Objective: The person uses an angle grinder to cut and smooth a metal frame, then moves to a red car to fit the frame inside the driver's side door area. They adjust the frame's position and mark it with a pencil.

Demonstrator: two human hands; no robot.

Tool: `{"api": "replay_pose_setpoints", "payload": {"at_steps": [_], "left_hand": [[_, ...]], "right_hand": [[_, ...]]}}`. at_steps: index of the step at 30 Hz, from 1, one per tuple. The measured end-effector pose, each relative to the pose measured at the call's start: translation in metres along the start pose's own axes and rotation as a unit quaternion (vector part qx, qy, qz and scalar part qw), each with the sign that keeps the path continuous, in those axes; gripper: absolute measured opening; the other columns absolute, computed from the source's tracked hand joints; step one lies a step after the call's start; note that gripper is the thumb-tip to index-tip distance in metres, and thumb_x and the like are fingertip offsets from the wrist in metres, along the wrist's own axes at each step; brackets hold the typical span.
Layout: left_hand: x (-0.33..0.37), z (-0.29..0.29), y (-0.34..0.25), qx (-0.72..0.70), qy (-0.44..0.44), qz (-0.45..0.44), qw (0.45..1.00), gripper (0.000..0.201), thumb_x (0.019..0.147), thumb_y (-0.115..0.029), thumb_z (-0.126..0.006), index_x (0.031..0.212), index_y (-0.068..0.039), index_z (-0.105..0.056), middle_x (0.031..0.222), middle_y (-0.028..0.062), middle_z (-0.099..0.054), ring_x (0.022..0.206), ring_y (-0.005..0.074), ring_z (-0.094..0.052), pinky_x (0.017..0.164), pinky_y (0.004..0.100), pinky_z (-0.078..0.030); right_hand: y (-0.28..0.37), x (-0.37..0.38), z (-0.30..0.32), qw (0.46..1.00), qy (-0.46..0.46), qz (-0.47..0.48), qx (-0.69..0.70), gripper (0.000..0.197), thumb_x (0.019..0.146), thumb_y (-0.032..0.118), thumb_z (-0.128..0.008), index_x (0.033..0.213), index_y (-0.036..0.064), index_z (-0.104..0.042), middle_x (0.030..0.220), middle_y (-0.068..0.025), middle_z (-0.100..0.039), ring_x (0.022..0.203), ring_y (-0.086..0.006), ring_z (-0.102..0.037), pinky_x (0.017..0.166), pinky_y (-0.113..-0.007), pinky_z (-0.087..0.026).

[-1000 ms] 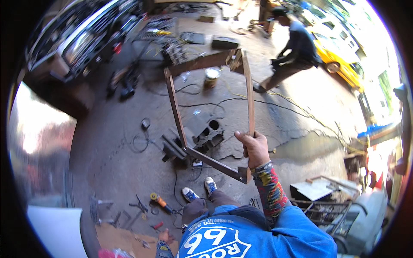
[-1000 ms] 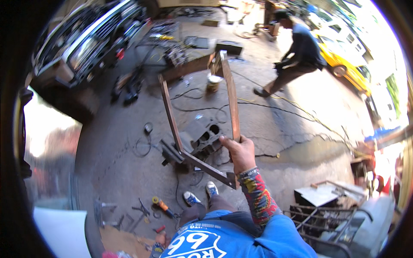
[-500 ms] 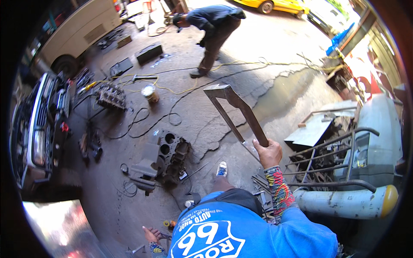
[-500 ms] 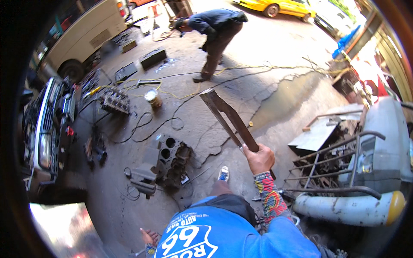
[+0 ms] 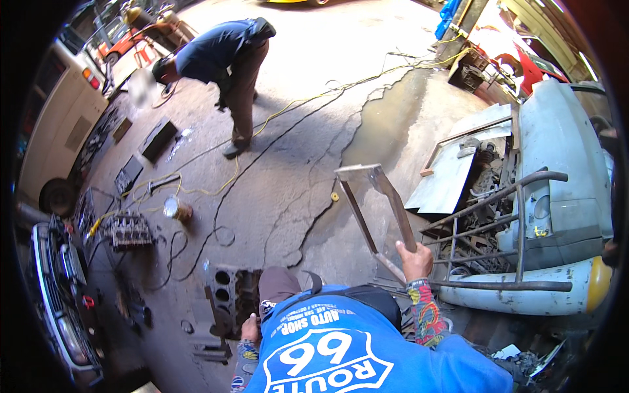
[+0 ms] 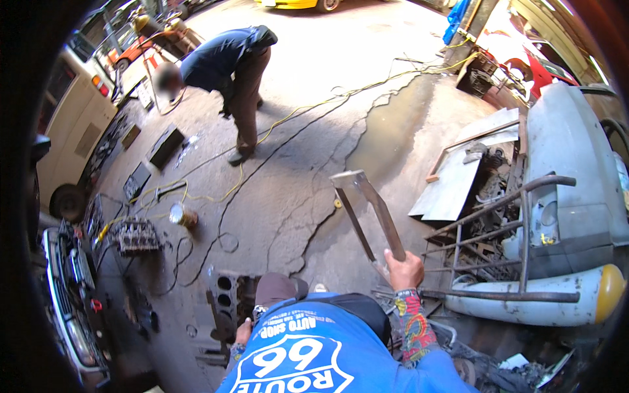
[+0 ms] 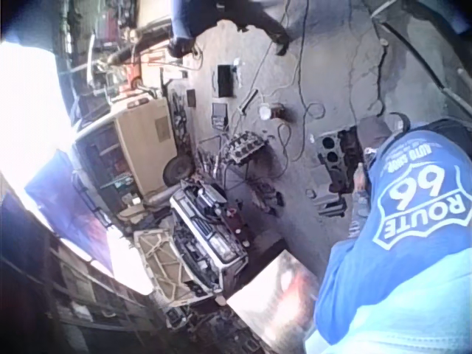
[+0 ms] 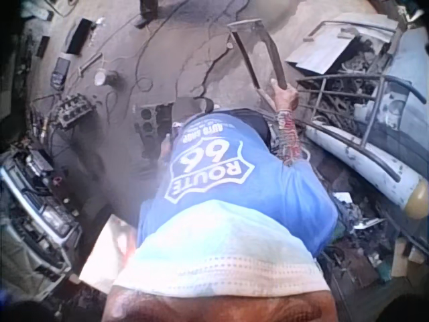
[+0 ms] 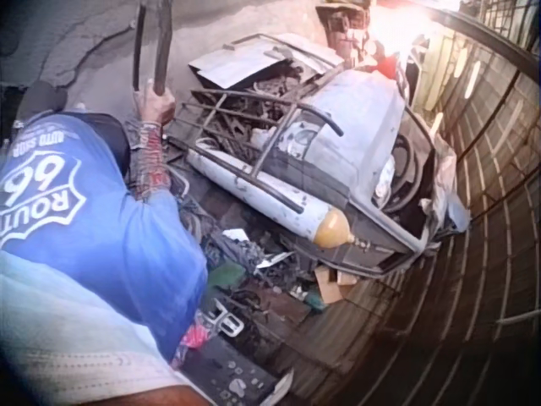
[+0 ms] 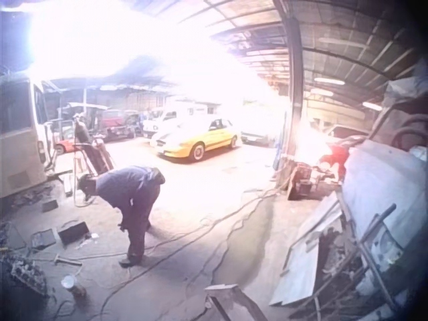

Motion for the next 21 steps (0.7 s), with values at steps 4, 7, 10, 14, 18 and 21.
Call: {"api": "replay_pose_setpoints", "payload": {"at_steps": [4,7,10,14,18,21], "left_hand": [[0.053,0.043,-0.052,-0.170,-0.036,0.220,0.960,0.046,0.099,-0.043,-0.056,0.121,-0.003,-0.054,0.085,0.0126,-0.065,0.062,0.0256,-0.064,0.051,0.0379,-0.049],[0.113,0.057,-0.075,-0.162,-0.053,0.241,0.955,0.042,0.098,-0.038,-0.056,0.120,-0.002,-0.055,0.079,0.0139,-0.065,0.063,0.0276,-0.065,0.052,0.0408,-0.051],[0.193,0.036,-0.112,-0.038,0.040,0.244,0.968,0.039,0.098,-0.034,-0.057,0.122,-0.003,-0.055,0.074,0.0172,-0.065,0.068,0.0329,-0.068,0.058,0.0480,-0.054],[0.324,0.042,-0.237,0.016,0.065,0.286,0.956,0.045,0.097,-0.032,-0.058,0.131,-0.004,-0.048,0.083,0.0194,-0.066,0.071,0.0382,-0.069,0.061,0.0521,-0.054],[0.475,0.052,-0.450,0.027,0.060,0.220,0.973,0.054,0.095,-0.030,-0.059,0.140,-0.006,-0.040,0.092,0.0216,-0.067,0.075,0.0435,-0.070,0.064,0.0563,-0.054],[0.587,0.043,-0.630,0.051,0.071,0.114,0.990,0.042,0.094,-0.027,-0.057,0.130,-0.005,-0.051,0.082,0.0163,-0.064,0.062,0.0344,-0.067,0.051,0.0478,-0.048]], "right_hand": [[-0.015,0.055,-0.023,0.996,0.015,-0.090,0.020,0.040,0.076,0.044,-0.079,0.081,0.0045,-0.076,0.074,-0.0226,-0.068,0.075,-0.0415,-0.068,0.067,-0.049,-0.051],[-0.021,0.102,-0.057,0.992,0.004,-0.125,0.032,0.042,0.076,0.045,-0.079,0.088,0.0050,-0.077,0.079,-0.0226,-0.070,0.079,-0.0415,-0.069,0.071,-0.048,-0.052],[-0.025,0.156,-0.104,0.984,0.023,-0.178,0.016,0.044,0.076,0.045,-0.080,0.095,0.0054,-0.078,0.084,-0.0190,-0.074,0.079,-0.0335,-0.072,0.076,-0.043,-0.054],[-0.005,0.212,-0.138,0.973,0.042,-0.223,0.042,0.052,0.074,0.053,-0.079,0.097,0.0053,-0.078,0.087,-0.0211,-0.074,0.086,-0.0389,-0.071,0.079,-0.045,-0.054],[0.027,0.257,-0.147,0.958,0.017,-0.286,0.021,0.056,0.075,0.057,-0.076,0.096,0.0048,-0.078,0.087,-0.0227,-0.073,0.089,-0.0420,-0.071,0.079,-0.047,-0.054],[0.038,0.293,-0.153,0.930,-0.002,-0.366,0.008,0.055,0.076,0.056,-0.075,0.092,0.0032,-0.077,0.086,-0.0241,-0.072,0.089,-0.0419,-0.071,0.079,-0.047,-0.054]]}}
Point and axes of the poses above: each hand's wrist, its own x-axis towards the middle knuckle, its own z-axis out of the back of the hand, y = z × x, the point moved 8 cm from there along x, towards the middle knuckle
